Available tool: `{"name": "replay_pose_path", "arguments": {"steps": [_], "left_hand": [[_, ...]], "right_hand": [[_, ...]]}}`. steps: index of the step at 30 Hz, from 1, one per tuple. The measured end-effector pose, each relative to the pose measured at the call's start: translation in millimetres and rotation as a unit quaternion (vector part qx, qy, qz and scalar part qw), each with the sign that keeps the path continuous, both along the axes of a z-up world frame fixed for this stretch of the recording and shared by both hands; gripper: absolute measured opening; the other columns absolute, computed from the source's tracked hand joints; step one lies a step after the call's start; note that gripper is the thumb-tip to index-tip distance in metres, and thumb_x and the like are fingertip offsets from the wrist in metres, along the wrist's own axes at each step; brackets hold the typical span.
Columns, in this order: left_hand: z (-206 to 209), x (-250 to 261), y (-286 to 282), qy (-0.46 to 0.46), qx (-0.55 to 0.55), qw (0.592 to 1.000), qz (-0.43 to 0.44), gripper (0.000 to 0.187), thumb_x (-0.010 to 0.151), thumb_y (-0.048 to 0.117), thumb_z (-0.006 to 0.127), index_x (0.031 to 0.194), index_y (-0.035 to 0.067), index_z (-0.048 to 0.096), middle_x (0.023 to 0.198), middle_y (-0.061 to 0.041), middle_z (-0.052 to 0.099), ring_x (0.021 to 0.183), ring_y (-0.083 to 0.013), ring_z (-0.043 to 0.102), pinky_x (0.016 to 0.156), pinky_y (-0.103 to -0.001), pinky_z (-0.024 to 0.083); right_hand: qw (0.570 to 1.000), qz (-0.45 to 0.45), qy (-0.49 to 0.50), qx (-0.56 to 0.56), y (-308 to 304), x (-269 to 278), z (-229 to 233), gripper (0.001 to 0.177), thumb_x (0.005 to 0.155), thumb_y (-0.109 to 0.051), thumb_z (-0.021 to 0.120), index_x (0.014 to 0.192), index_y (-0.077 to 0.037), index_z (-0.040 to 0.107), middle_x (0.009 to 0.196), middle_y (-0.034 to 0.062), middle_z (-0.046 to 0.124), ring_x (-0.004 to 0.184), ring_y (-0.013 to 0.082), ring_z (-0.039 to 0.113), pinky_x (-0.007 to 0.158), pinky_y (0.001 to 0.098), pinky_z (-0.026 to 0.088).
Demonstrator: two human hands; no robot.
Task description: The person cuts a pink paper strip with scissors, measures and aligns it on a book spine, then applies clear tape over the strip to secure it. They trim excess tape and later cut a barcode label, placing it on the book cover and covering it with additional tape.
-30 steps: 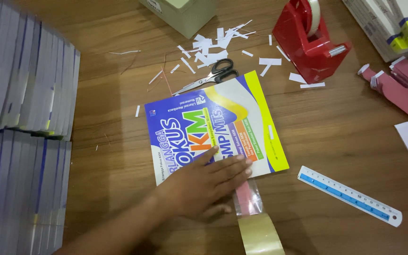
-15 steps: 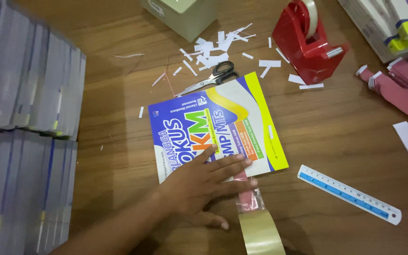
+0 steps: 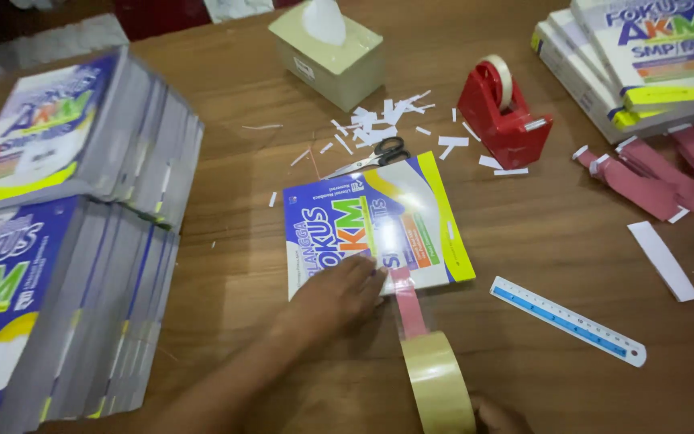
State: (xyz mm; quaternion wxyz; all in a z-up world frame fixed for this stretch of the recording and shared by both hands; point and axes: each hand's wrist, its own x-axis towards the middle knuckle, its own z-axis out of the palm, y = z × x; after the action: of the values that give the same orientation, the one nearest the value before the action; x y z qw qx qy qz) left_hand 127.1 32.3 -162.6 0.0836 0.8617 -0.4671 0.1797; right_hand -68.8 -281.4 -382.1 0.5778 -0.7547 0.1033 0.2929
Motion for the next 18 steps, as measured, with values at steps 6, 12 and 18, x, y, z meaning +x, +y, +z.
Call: {"name": "replay_pose_path", "arguments": {"steps": [6, 12, 18], "left_hand": [[2, 6, 5, -0.081, 0.064, 0.993, 0.062, 0.044, 0.099, 0.022, 0.058, 0.134, -0.005, 0.057, 0.135, -0.024, 0.065, 0.122, -0.0323, 0.067, 0.089, -0.038, 0.059], [65, 21, -9, -0.167, -0.023, 0.977, 0.131, 0.026, 0.103, 0.032, 0.057, 0.114, 0.009, 0.059, 0.103, -0.009, 0.069, 0.082, -0.0263, 0.07, 0.064, -0.037, 0.053], [170, -7, -23, -0.258, -0.014, 0.955, 0.149, 0.021, 0.105, 0.03, 0.057, 0.113, 0.01, 0.059, 0.085, -0.004, 0.062, 0.07, -0.0205, 0.06, 0.058, -0.035, 0.047]], "right_hand": [[0.973, -0.091, -0.209, -0.041, 41, 28, 157, 0.036, 0.07, -0.03, 0.085, 0.102, -0.013, 0.086, 0.079, 0.0021, 0.093, 0.067, 0.0129, 0.083, 0.067, 0.0277, 0.063], [0.923, -0.043, -0.344, 0.167, 45, 67, 230, 0.027, 0.087, -0.011, 0.066, 0.109, 0.001, 0.076, 0.093, 0.008, 0.083, 0.077, 0.0141, 0.07, 0.071, 0.0302, 0.058], [0.88, 0.009, -0.457, 0.13, 22, 67, 256, 0.037, 0.087, -0.016, 0.07, 0.121, -0.001, 0.07, 0.071, 0.0002, 0.075, 0.057, 0.0085, 0.064, 0.049, 0.0232, 0.052]]}}
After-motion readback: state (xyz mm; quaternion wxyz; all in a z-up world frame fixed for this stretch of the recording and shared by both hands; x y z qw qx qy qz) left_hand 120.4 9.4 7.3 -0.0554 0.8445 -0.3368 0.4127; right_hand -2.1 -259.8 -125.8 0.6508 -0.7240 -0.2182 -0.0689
